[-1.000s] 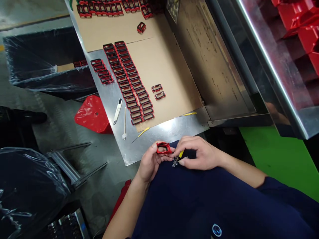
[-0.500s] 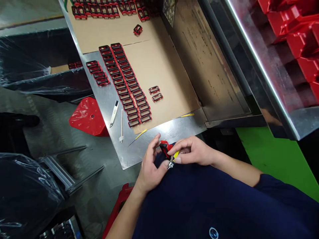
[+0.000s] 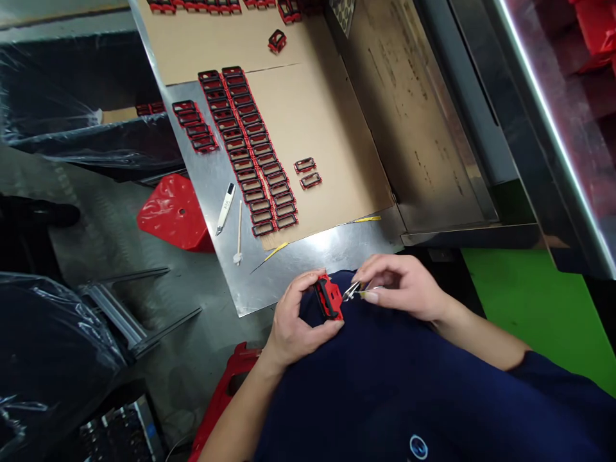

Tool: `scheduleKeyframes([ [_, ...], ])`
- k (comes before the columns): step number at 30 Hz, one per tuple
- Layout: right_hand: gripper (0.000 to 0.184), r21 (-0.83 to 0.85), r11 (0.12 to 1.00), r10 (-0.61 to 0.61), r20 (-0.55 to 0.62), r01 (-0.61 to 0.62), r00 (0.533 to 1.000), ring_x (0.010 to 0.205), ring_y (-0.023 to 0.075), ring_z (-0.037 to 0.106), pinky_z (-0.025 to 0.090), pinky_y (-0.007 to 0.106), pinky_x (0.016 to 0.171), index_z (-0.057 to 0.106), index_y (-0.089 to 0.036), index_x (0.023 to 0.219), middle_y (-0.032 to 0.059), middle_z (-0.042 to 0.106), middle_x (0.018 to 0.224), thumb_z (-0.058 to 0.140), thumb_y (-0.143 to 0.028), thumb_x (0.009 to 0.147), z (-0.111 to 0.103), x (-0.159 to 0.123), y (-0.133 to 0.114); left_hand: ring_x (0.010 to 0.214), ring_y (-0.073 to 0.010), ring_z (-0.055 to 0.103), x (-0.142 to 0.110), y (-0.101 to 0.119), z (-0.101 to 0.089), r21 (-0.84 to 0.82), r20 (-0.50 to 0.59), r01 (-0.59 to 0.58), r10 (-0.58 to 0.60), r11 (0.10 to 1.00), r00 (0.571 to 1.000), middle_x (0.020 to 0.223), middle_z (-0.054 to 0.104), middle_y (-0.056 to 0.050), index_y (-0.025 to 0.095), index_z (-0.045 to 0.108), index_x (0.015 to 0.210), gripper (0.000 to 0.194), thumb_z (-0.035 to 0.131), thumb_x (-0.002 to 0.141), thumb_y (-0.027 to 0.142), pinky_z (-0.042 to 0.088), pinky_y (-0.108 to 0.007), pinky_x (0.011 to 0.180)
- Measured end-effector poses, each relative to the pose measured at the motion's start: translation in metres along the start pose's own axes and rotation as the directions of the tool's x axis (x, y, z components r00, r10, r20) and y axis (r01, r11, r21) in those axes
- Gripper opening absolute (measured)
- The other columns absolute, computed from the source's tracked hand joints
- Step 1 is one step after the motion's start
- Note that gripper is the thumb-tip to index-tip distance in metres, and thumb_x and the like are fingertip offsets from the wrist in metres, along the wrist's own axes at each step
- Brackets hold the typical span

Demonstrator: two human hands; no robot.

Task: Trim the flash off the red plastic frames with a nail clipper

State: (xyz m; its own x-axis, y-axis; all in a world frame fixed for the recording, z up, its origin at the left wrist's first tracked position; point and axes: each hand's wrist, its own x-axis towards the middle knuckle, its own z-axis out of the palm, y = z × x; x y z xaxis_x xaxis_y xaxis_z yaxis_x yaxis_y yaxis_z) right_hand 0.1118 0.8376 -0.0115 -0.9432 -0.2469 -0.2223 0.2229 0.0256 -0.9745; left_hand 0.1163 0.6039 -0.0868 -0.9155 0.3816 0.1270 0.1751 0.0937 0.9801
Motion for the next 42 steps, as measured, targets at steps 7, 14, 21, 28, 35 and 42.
scheduleKeyframes([
  [7, 0.003, -0.495, 0.682, -0.473, 0.262, 0.538, 0.841, 0.080, 0.0122, 0.072, 0.060, 0.021, 0.073, 0.074, -0.016, 0.088, 0.0094, 0.074, 0.106, 0.073, -0.018, 0.090, -0.004, -0.010, -0.001, 0.116, -0.0300, 0.068, 0.005, 0.001, 0.002, -0.104, -0.003, -0.142, 0.142, 0.984, 0.990, 0.128, 0.067, -0.016, 0.023, 0.051, 0.133, 0.071, 0.088, 0.073, 0.034, 0.056, -0.047, 0.100],
  [14, 0.005, -0.452, 0.703, -0.500, 0.236, 0.550, 0.833, 0.078, 0.0127, 0.073, 0.059, 0.021, 0.068, 0.073, -0.015, 0.087, 0.0104, 0.075, 0.103, 0.074, -0.019, 0.091, 0.005, -0.007, 0.006, 0.112, -0.0310, 0.070, 0.010, 0.007, 0.000, -0.013, 0.032, -0.144, 0.144, 0.990, 0.989, 0.121, 0.070, -0.016, 0.023, 0.053, 0.130, 0.070, 0.089, 0.071, 0.038, 0.057, -0.047, 0.097],
  [21, 0.003, -0.469, 0.684, -0.503, 0.252, 0.559, 0.827, 0.079, 0.0131, 0.073, 0.059, 0.021, 0.069, 0.073, -0.016, 0.088, 0.0096, 0.075, 0.103, 0.074, -0.018, 0.090, 0.005, -0.007, 0.004, 0.112, -0.0309, 0.070, 0.012, 0.009, -0.001, 0.036, 0.009, -0.167, 0.167, 0.985, 0.986, 0.119, 0.071, -0.015, 0.022, 0.053, 0.130, 0.069, 0.088, 0.072, 0.036, 0.057, -0.046, 0.097],
  [28, 0.005, -0.482, 0.666, -0.505, 0.270, 0.569, 0.820, 0.079, 0.0129, 0.073, 0.057, 0.021, 0.067, 0.073, -0.015, 0.088, 0.0101, 0.075, 0.104, 0.074, -0.019, 0.091, 0.006, -0.006, 0.004, 0.110, -0.0295, 0.071, 0.011, 0.009, -0.001, 0.065, -0.035, -0.157, 0.159, 0.985, 0.987, 0.115, 0.073, -0.013, 0.022, 0.056, 0.127, 0.067, 0.089, 0.070, 0.039, 0.057, -0.046, 0.099],
  [35, 0.003, -0.452, 0.691, -0.509, 0.251, 0.565, 0.823, 0.085, 0.0141, 0.075, 0.059, 0.020, 0.071, 0.073, -0.016, 0.090, 0.0093, 0.075, 0.103, 0.074, -0.018, 0.091, 0.006, -0.006, 0.006, 0.107, -0.0314, 0.073, 0.012, 0.008, 0.000, 0.021, -0.050, -0.046, 0.047, 0.999, 0.998, 0.109, 0.076, -0.012, 0.021, 0.062, 0.117, 0.066, 0.092, 0.063, 0.046, 0.054, -0.052, 0.105],
  [42, 0.003, -0.476, 0.675, -0.485, 0.289, 0.563, 0.825, 0.086, 0.0144, 0.075, 0.060, 0.021, 0.073, 0.074, -0.016, 0.093, 0.0082, 0.075, 0.107, 0.073, -0.019, 0.092, 0.005, -0.006, 0.005, 0.107, -0.0311, 0.073, 0.010, 0.005, -0.001, 0.013, -0.048, -0.059, 0.060, 0.998, 0.997, 0.109, 0.076, -0.012, 0.021, 0.063, 0.117, 0.068, 0.092, 0.062, 0.049, 0.052, -0.053, 0.109],
])
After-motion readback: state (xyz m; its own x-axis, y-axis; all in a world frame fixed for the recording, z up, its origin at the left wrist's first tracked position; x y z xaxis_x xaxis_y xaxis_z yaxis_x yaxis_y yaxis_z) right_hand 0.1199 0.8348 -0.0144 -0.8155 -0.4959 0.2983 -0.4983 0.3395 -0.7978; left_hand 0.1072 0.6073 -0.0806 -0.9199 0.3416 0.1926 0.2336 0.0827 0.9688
